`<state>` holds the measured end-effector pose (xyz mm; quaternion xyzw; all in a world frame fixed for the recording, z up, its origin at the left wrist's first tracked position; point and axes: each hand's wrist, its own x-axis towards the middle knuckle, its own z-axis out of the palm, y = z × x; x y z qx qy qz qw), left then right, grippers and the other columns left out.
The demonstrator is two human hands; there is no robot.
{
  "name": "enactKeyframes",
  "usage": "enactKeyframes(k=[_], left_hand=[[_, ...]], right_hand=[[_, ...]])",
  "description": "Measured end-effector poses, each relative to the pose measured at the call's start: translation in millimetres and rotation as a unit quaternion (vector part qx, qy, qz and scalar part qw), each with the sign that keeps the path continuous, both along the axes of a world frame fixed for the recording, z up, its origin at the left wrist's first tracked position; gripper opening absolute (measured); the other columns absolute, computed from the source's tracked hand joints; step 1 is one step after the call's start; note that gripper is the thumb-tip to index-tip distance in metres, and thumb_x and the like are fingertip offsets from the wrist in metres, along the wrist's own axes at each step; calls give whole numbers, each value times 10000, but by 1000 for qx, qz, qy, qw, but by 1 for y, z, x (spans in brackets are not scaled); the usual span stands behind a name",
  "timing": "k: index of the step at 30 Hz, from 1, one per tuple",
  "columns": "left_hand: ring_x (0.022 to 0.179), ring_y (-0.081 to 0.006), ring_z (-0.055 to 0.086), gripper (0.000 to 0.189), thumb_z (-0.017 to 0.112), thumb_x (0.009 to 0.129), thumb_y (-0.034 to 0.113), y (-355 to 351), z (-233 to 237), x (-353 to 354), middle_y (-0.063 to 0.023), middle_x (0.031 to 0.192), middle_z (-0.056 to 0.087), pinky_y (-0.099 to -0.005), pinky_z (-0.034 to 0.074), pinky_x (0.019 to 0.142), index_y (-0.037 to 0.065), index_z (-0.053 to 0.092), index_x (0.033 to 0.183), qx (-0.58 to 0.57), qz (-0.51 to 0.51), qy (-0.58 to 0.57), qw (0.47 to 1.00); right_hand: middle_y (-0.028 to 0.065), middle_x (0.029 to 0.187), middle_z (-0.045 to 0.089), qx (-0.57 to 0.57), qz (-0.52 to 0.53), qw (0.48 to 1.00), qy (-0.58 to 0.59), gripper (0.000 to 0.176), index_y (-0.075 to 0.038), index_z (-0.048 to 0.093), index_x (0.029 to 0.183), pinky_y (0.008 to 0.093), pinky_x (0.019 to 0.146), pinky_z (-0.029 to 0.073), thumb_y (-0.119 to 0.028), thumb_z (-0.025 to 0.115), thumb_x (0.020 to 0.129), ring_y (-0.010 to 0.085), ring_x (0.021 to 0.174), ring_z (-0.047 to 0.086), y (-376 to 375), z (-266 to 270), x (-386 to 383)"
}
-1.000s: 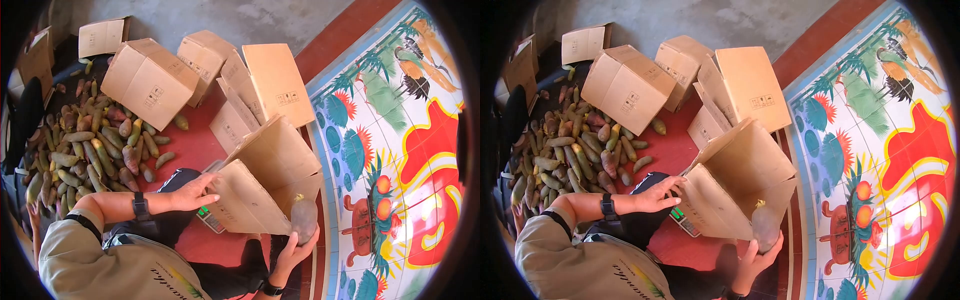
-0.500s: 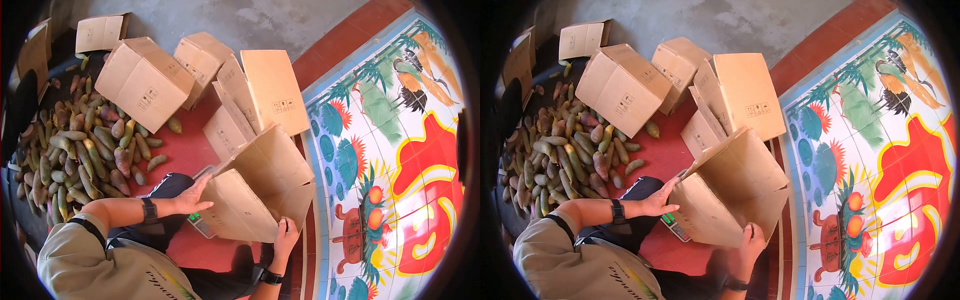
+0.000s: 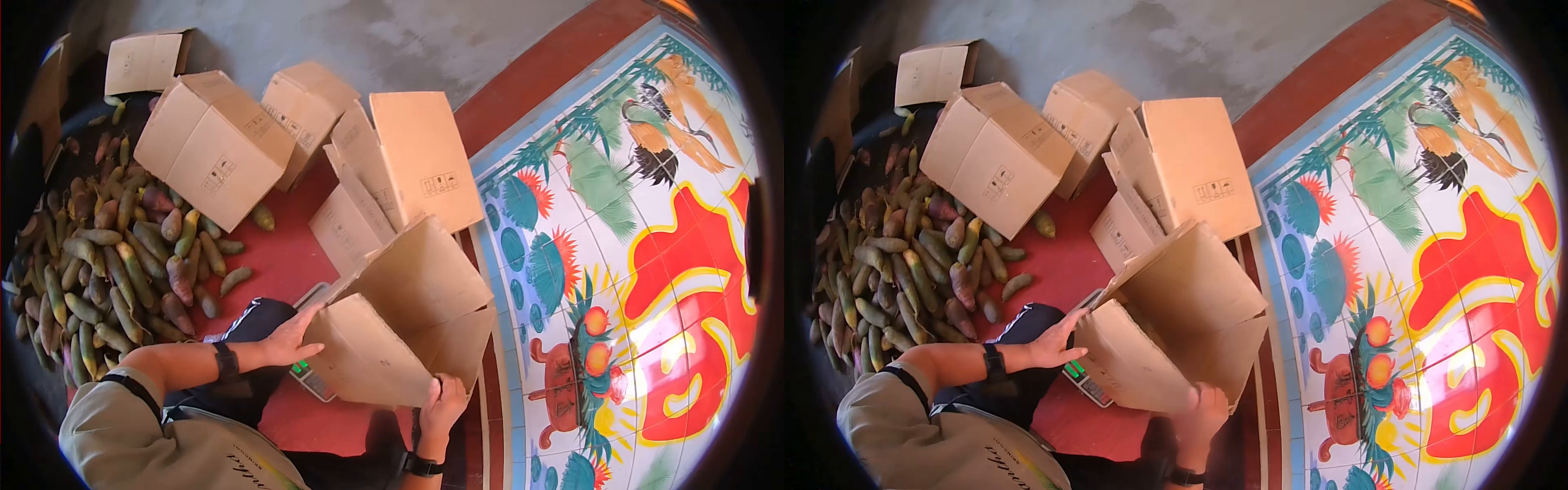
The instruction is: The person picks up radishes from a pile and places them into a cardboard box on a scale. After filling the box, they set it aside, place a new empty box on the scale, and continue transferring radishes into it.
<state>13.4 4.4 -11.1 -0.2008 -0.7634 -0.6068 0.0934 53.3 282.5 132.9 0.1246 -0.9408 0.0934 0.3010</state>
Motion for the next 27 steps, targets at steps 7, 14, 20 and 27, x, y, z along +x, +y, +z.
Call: enactKeyframes(k=[7, 14, 20, 27], left_hand=[[1238, -371, 295, 754, 619, 766, 180, -3, -11, -12, -231, 1310, 304, -393, 271, 1018, 0, 168, 1342, 86, 6, -9, 996], [1177, -357, 371, 653, 570, 771, 129, -38, 14, -67, -225, 1244, 378, -386, 310, 998, 13, 245, 1327, -46, 41, 9, 998], [1171, -338, 398, 599, 565, 786, 113, -47, -17, -64, -211, 1247, 402, -386, 338, 982, 34, 290, 1313, -49, 62, -24, 997], [1014, -311, 547, 375, 580, 773, 142, -129, -93, -16, -187, 1043, 575, -368, 436, 865, 22, 505, 1120, -217, 104, -128, 962]], right_hand=[[190, 938, 532, 19, -1, 993, 116, 253, 20, 542, 975, 416, 743, 426, -190, 504, 841, 354, 855, 521, 8, 5, 31], [192, 857, 564, -16, -123, 977, 174, 252, 28, 573, 911, 406, 684, 458, -198, 464, 891, 328, 783, 553, 61, -35, 76], [201, 883, 526, -121, -160, 979, 36, 243, 55, 520, 980, 407, 730, 422, -155, 458, 876, 358, 823, 522, 79, -99, 86], [211, 881, 526, -84, -149, 985, -24, 209, 53, 519, 960, 422, 709, 423, -129, 468, 873, 379, 810, 521, 93, -136, 78]])
